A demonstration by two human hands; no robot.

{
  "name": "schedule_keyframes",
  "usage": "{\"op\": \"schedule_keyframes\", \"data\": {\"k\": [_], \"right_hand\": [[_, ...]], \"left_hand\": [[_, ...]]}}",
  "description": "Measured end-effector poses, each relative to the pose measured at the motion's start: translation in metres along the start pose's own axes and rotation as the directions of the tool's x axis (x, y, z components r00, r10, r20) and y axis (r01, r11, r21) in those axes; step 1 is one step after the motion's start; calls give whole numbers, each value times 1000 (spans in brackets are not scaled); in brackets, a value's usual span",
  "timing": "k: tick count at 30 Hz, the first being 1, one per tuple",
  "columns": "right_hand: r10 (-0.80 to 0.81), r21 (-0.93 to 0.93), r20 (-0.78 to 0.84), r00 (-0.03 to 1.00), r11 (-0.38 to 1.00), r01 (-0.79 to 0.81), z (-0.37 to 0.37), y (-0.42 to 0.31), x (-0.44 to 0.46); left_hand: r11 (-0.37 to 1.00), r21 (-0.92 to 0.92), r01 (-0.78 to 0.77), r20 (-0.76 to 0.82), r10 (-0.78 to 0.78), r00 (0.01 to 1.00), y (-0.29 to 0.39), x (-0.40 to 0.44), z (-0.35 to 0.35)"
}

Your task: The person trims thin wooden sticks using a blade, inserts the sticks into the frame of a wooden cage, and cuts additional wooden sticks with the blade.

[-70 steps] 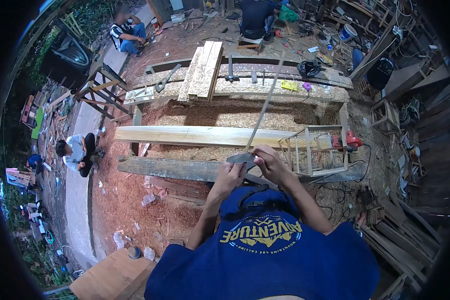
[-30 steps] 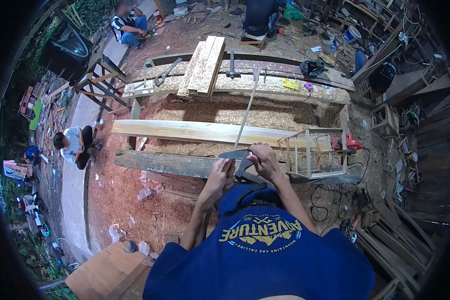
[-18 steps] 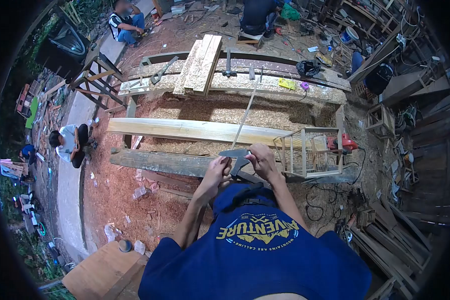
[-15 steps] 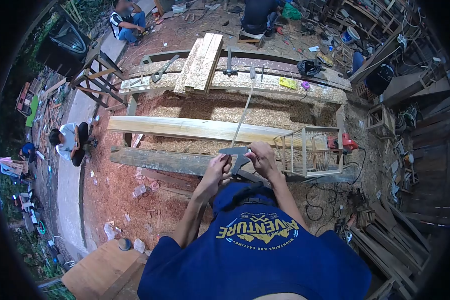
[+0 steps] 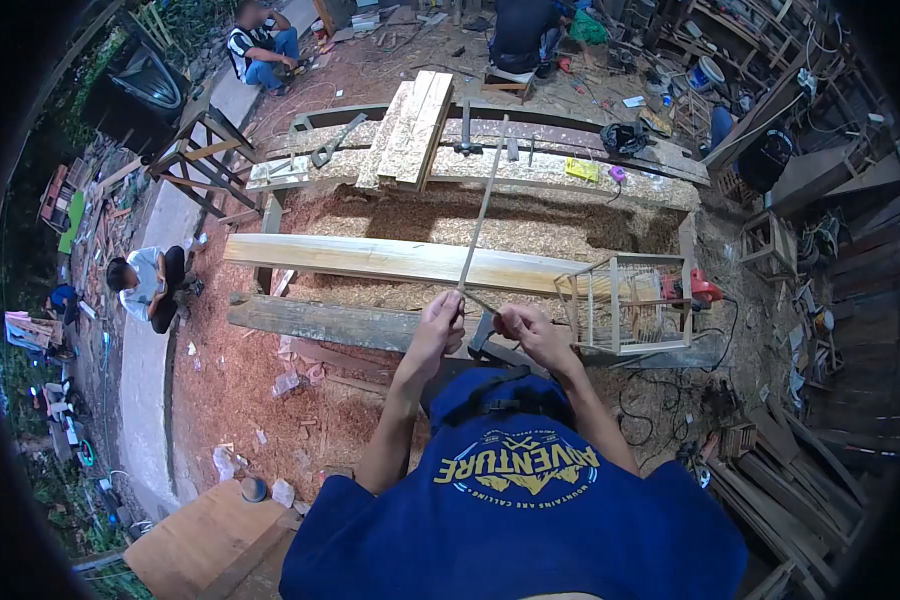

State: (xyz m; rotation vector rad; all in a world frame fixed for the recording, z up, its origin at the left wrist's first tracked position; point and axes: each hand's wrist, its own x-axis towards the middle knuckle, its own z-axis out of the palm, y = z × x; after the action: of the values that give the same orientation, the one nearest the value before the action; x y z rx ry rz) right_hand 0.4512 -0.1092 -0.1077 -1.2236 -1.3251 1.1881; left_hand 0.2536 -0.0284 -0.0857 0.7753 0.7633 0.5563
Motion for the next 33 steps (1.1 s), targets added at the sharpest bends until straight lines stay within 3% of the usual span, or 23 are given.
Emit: {"op": "schedule_keyframes", "data": {"k": [1,4,7,13,16,21,27,33], "right_hand": [[-7,-2,-11,1000,1000,7,4,-6,0],[21,-277,19,1000,961,-15,5,-16,5],[-117,-338,-15,993,935,106,5,-28,6],[-298,-385,1,954,881,276,5,-34,8],[-252,-489,35,967,840,237,4,-42,9],[-301,-541,-43,953,809,231,11,-44,10],[-352,-578,-92,931,781,238,13,-32,11],[-421,-624,-73,904,726,288,14,-12,5]], "left_hand": [[1000,-9,14,26,-14,1000,-3,-1,0],[998,-42,54,77,-50,996,-6,-11,7],[998,-43,52,92,-48,995,6,-14,13],[999,30,33,60,-35,998,-3,-15,12],[996,86,19,39,-23,999,-4,-15,10],[981,191,-36,16,33,999,11,-25,21],[981,178,-79,-68,93,993,8,-31,38],[998,46,50,-76,-47,996,-12,-32,29]]}}
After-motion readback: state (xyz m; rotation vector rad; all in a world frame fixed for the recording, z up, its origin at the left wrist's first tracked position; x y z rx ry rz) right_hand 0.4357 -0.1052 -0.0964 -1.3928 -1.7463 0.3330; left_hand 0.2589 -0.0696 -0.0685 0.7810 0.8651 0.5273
